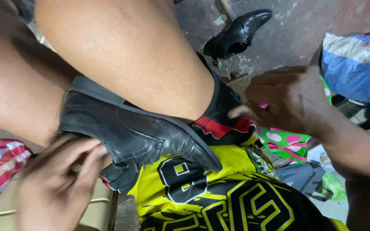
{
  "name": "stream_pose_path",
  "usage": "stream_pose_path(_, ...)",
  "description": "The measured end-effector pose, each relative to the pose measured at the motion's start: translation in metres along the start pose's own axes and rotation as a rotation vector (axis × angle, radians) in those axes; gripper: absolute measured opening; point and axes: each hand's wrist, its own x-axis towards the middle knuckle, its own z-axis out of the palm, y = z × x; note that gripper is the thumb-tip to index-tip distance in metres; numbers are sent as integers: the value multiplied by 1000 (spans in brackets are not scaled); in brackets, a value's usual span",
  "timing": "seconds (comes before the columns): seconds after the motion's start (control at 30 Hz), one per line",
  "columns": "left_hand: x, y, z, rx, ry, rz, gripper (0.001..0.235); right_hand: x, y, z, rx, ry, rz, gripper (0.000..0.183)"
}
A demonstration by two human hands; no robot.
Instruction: The person sits on the floor with a black shoe resting on their lap. They use a needle and thread to sew the sole of the shoe, repeatedly pulling the thread through the material and tightening the stitches.
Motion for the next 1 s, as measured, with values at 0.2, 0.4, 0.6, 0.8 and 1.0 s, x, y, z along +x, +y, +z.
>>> stream_pose_path(0.2, -16, 70, 15, 140, 148, 189, 27, 2, -16, 2, 197, 35, -46, 60)
stream_pose_path(0.4, 40, 108, 65, 48, -62, 560, 24, 1, -17, 0, 210, 22, -69, 63)
stream_pose_path(0.6, 42, 86, 64, -243, -217, 405, 16, 7, -23, 13, 390, -181, -241, 47)
stream_pose_path(0.8, 13, 59, 51, -827, -248, 147, 23, 2, -58, 35, 797, -116, 116, 37)
stream_pose_path(1.0, -1, 34, 55, -1090, -297, 120, 24, -6, -70, 43, 851, 11, -106, 9)
